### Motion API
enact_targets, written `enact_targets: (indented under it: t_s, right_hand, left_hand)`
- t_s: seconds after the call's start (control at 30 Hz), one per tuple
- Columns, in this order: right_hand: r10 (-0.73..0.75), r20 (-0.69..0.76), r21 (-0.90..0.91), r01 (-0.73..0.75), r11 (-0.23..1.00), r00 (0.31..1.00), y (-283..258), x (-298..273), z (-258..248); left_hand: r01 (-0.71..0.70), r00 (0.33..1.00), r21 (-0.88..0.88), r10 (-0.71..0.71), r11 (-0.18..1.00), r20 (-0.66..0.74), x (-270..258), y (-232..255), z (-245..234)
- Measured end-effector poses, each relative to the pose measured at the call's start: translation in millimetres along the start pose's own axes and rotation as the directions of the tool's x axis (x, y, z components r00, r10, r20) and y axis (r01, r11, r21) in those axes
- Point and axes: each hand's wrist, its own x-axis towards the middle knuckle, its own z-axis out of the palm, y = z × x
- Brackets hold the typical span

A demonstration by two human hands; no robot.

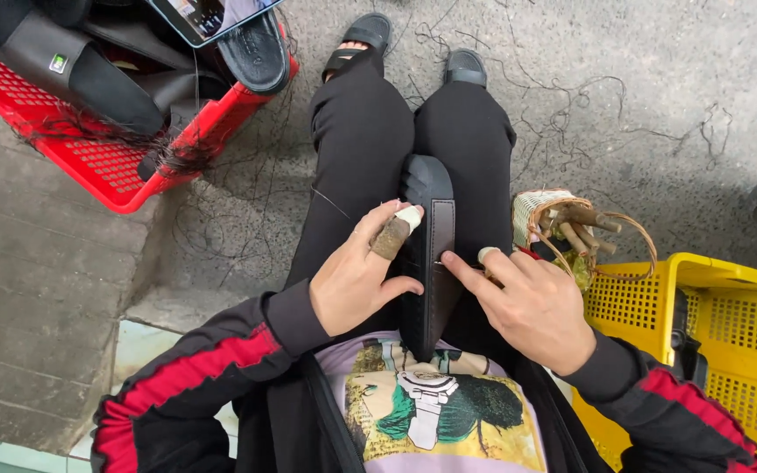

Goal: Hand-stitching the sole of a shoe using a needle and thread at a shoe repair station.

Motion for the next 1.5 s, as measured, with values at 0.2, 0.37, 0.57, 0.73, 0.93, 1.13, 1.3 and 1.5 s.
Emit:
enact_targets:
  t_s: [0.2, 0.37, 0.57, 0.73, 0.93, 1.13, 1.3, 1.5]
  right_hand:
    - [-0.057, 0.066, -0.086, 0.063, 0.994, 0.996, -6, 3, 11]
    - [-0.05, -0.017, 0.016, 0.05, 0.999, 0.999, -11, -3, 46]
    - [0.091, -0.092, 0.369, -0.051, 0.928, 0.992, -11, 3, 24]
    - [0.059, -0.028, 0.288, -0.049, 0.956, 0.998, -10, 2, 17]
    - [0.013, -0.038, 0.285, -0.002, 0.958, 0.999, -5, 0, 27]
    - [-0.046, -0.065, 0.234, 0.06, 0.97, 0.997, -9, 11, 32]
    - [-0.005, 0.001, 0.337, 0.005, 0.942, 1.0, -8, 4, 26]
    - [0.054, -0.006, 0.412, -0.047, 0.91, 0.999, -9, -4, 37]
  left_hand:
    - [-0.046, 0.997, -0.081, 0.04, 0.996, -0.073, 3, -13, 10]
    - [-0.112, 0.984, 0.03, 0.115, 0.993, -0.138, 3, -20, 19]
    - [-0.066, 0.971, 0.141, 0.096, 0.988, -0.217, -16, -11, 15]
    - [-0.043, 0.988, 0.001, 0.043, 0.999, -0.151, -11, -13, 21]
    - [-0.059, 0.995, -0.122, 0.049, 0.991, -0.085, -4, -16, 12]
    - [-0.099, 0.99, -0.053, 0.092, 0.994, -0.109, -3, -16, 8]
    - [0.023, 0.989, -0.07, -0.033, 0.997, -0.143, -22, 10, -12]
    - [0.357, 0.931, -0.92, -0.145, 0.162, 0.336, -24, 14, -23]
